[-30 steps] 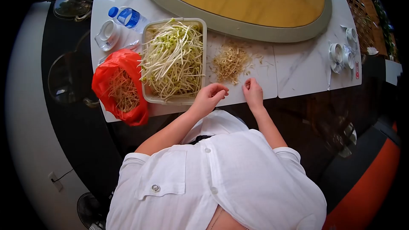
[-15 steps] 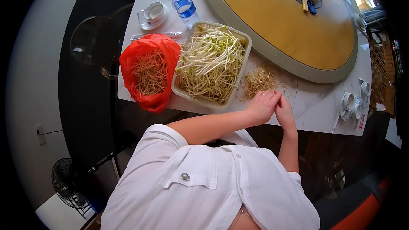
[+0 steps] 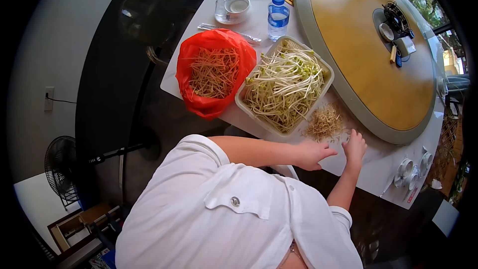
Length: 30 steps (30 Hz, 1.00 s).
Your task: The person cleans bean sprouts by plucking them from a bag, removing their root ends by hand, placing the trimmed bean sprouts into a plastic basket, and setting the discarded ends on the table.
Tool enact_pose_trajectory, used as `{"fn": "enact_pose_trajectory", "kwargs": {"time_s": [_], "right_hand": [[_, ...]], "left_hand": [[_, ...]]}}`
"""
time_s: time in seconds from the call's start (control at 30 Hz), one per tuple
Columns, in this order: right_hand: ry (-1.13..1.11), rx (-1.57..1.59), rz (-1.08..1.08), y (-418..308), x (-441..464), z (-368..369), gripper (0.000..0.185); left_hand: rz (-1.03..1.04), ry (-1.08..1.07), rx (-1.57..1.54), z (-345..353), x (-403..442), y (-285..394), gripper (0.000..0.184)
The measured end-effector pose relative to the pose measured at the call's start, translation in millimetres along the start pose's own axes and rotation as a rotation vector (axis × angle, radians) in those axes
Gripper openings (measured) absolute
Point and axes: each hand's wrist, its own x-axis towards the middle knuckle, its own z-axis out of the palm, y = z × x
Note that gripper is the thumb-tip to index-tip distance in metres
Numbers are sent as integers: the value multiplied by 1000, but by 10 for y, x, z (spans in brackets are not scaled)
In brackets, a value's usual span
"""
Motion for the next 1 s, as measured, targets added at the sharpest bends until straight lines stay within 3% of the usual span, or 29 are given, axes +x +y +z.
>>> {"fn": "enact_pose_trajectory", "kwargs": {"time_s": [0.07, 0.13, 0.2, 0.23, 0.33, 0.4, 0.5, 0.53, 0.6, 0.63, 0.77, 0.87, 1.0], "right_hand": [[-5, 387, 90, -321, -46, -145, 47], [63, 417, 72, -454, -77, -113, 40], [318, 400, -83, -830, -205, -245, 32], [318, 397, -83, -1056, -264, -318, 32], [432, 575, -203, -1769, -473, -357, 26], [268, 688, -411, -2223, -574, -268, 22], [44, 636, -554, -2955, -676, 27, 16], [-25, 622, -599, -3172, -699, 150, 16], [-67, 546, -706, -3531, -740, 406, 15], [-61, 535, -686, -3673, -755, 532, 15], [-156, 468, -705, -3996, -763, 793, 13], [-169, 408, -649, -4070, -703, 911, 14], [-120, 389, -460, -4102, -552, 982, 17]], "left_hand": [[85, -22, -50, -316, -243, 25, 39], [-8, 104, -245, -731, -515, -19, 28], [3, 383, -57, -1072, -801, -401, 15], [-122, 533, -19, -1325, -954, -526, 8], [-358, 858, 261, -2007, -1465, -1224, 9], [-455, 845, 578, -2377, -1782, -1737, 17], [-545, 693, 863, -2565, -1997, -2281, 37], [-529, 680, 842, -2577, -2019, -2354, 37], [-629, 376, 859, -2576, -2004, -2440, 36], [-641, 301, 848, -2526, -2010, -2567, 26], [-548, 351, 738, -2623, -2147, -2527, 11], [-636, 333, 508, -2864, -2261, -2306, 14], [-604, 268, 358, -3161, -2300, -1998, 15]]}}
